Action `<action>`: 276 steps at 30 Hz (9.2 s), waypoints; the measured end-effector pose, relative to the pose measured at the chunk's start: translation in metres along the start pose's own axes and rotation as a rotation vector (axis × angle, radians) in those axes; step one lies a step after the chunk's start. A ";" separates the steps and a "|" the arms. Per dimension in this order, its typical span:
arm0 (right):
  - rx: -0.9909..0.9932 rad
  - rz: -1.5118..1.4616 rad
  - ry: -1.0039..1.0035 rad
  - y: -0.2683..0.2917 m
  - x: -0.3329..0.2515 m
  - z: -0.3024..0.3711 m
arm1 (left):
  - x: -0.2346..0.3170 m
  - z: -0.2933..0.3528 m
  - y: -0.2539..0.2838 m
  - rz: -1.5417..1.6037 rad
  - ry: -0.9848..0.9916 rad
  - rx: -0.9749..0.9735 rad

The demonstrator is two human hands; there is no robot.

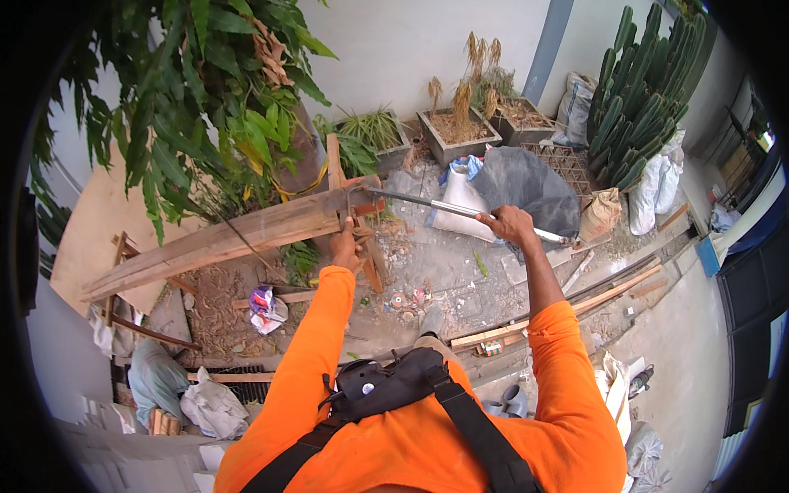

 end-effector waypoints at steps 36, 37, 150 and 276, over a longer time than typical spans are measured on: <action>0.252 -0.225 -0.273 -0.080 -0.086 0.169 | -0.002 -0.009 0.005 0.127 0.055 -0.101; 0.213 -0.224 -0.242 -0.075 -0.070 0.157 | -0.006 -0.011 0.007 0.138 0.084 -0.125; -1.013 0.172 0.257 -0.297 0.228 -0.517 | -0.076 -0.030 -0.303 0.546 -0.092 0.111; 0.116 0.011 0.316 -0.027 0.034 -0.130 | -0.053 0.155 -0.009 -0.049 0.092 -0.301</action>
Point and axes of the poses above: each hand's wrist, its own z-axis away from the middle knuckle, its own y-axis out of the back of the hand, x = y × z, the point moved 1 cm from there along -z, towards the middle knuckle, and after that the axes turned 13 degrees about -y, right-handed, at the moved point
